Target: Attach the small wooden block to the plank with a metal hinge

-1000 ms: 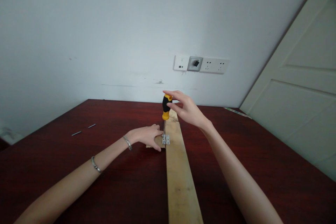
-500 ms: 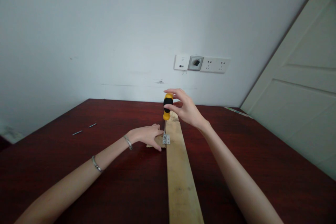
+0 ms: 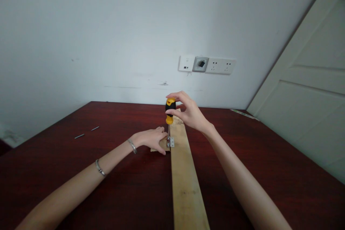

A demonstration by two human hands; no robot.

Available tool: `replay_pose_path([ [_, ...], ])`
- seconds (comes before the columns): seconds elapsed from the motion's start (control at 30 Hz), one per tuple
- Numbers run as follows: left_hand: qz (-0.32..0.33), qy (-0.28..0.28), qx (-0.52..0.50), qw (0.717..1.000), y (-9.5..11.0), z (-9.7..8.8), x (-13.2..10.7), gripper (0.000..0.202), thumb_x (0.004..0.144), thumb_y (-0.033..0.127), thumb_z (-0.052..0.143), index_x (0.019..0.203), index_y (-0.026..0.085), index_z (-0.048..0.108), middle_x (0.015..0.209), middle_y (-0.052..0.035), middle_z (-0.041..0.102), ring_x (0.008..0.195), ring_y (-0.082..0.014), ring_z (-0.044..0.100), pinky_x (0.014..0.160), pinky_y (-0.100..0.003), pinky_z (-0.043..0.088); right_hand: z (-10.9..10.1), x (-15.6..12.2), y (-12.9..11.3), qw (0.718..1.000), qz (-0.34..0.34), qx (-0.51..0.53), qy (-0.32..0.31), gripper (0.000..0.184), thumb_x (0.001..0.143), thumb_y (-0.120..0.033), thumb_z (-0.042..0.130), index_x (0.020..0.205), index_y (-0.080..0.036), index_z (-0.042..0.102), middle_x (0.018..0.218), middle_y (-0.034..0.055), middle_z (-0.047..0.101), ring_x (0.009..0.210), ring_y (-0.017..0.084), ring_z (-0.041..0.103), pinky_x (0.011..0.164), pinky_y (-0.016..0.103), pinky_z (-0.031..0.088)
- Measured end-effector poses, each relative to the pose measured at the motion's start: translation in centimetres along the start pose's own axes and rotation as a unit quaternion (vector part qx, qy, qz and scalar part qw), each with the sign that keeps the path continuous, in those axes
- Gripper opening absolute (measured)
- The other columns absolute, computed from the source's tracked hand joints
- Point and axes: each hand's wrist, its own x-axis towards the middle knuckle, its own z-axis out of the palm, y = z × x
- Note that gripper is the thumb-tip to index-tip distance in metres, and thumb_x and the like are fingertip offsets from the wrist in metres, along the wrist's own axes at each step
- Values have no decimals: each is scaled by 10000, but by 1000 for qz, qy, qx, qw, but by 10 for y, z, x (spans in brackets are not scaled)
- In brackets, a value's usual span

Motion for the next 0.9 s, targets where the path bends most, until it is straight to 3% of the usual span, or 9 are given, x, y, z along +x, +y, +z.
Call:
replay_pose_path([
  [0.1, 7, -1, -4, 1000, -1, 1, 1, 751, 669, 577, 690, 1288, 223, 456, 1272, -100, 459, 1102, -290, 478, 903, -348, 397, 0, 0, -2, 1000, -1, 4, -3, 351, 820, -331, 643, 1161, -271, 587, 1136, 65, 518, 1015, 192, 556, 736, 321, 576],
  [0.23, 24, 6, -4, 1000, -3, 2, 2, 747, 667, 567, 701, 1278, 211, 462, 1259, -104, 468, 1130, -301, 448, 932, -360, 374, -2, 0, -5, 999, -10, 12, -35, 390, 879, -242, 534, 1265, -292, 534, 1148, 59, 552, 980, 176, 564, 763, 344, 571],
  [0.43, 22, -5, -6, 1000, -4, 3, 3, 753, 690, 573, 678, 1304, 214, 428, 1280, -109, 448, 1163, -310, 412, 947, -372, 350, 0, -1, -7, 1000, 5, 3, -27, 409, 818, -298, 643, 1222, -305, 579, 1104, 58, 520, 960, 181, 552, 735, 328, 577],
  [0.6, 19, -11, -7, 1000, -2, 2, 2, 748, 694, 576, 666, 1300, 202, 436, 1285, -115, 442, 1174, -317, 395, 953, -371, 339, -1, -2, -10, 997, 3, 20, -71, 519, 852, -175, 519, 1348, -321, 465, 1156, 54, 533, 964, 175, 550, 735, 337, 573],
  [0.77, 13, -16, -1, 1000, -2, 1, 2, 754, 694, 601, 645, 1301, 205, 437, 1287, -113, 439, 1177, -319, 390, 949, -367, 340, 0, -3, -8, 999, 14, 2, -42, 452, 823, -263, 614, 1267, -318, 547, 1058, 52, 514, 920, 176, 535, 699, 322, 573],
  [0.9, 13, -19, 3, 1000, -3, 1, 2, 730, 693, 605, 641, 1275, 203, 461, 1272, -106, 450, 1164, -313, 401, 939, -350, 345, -4, -3, -9, 998, 21, -2, -58, 495, 836, -190, 559, 1311, -316, 505, 1074, 54, 517, 906, 168, 530, 651, 291, 555],
])
